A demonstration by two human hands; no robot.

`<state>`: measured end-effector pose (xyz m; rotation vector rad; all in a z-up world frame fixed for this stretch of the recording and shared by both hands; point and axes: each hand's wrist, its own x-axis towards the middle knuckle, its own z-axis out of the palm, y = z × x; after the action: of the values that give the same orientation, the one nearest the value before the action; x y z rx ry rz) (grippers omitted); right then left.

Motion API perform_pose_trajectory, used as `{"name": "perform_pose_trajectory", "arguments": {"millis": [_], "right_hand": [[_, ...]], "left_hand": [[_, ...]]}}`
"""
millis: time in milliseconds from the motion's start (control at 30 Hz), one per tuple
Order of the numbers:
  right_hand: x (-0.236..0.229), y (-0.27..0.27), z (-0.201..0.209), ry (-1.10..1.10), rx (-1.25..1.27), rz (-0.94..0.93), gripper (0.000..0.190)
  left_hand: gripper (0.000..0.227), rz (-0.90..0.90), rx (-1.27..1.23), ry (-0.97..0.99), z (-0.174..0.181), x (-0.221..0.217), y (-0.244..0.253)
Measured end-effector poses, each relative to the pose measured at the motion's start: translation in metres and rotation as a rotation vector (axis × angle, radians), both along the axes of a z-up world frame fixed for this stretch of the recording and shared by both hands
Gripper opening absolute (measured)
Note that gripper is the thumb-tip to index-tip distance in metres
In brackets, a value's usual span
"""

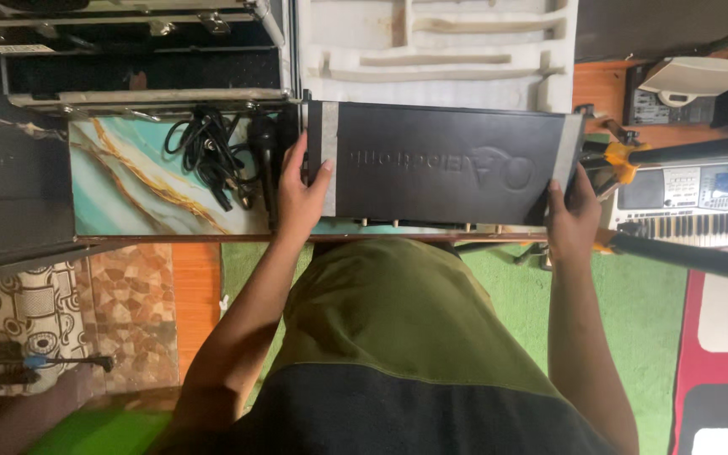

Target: The person picks up a black electronic device from the floor, places it into a foam-lined protective case, and then coils a black cable and places it into the same case.

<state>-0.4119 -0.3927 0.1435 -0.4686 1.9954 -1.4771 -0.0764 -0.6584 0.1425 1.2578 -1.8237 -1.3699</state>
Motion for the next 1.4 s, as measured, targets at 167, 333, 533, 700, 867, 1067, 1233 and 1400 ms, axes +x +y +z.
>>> {"name": "perform_pose_trajectory", "arguments": {"millis": [167, 333, 533, 700, 867, 1067, 1233, 1400], "right_hand": [[-0.035, -0.024, -0.035, 0.001, -0.035, 0.072, 0.047], [-0.056, -0.045, -0.066, 0.007, 0.036, 0.092, 0.05], [-0.067, -0.065, -0.077, 0.031, 0.033, 0.146, 0.048], [-0.071, -0.059, -0.086, 0.084, 0.05, 0.175, 0.047], [-0.076, -0.056, -0.105, 0.203, -0.031, 0.182, 0.046], [-0.078, -0.055, -0.108, 0.353, 0.364, 0.113, 0.052], [-0.072, -0.055, -0.11, 0.415, 0.318, 0.09, 0.049], [-0.075, -0.054, -0.117, 0.432, 0.327, 0.084, 0.051]], "left_hand": [[0.062, 0.064, 0.026, -0.003, -0.031, -0.016, -0.006], [0.06, 0.045, -0.137, -0.065, -0.058, -0.023, -0.019], [0.06, 0.103, -0.017, -0.046, -0.065, -0.037, -0.033], [0.058, 0.069, -0.103, -0.082, -0.063, -0.043, -0.035], [0.059, 0.045, -0.112, -0.127, -0.061, -0.046, -0.037], [0.062, 0.012, -0.155, -0.226, -0.066, -0.048, -0.04], [0.066, 0.03, -0.078, -0.358, -0.07, -0.048, -0.037], [0.07, 0.036, -0.058, -0.473, -0.07, -0.053, -0.039]]}}
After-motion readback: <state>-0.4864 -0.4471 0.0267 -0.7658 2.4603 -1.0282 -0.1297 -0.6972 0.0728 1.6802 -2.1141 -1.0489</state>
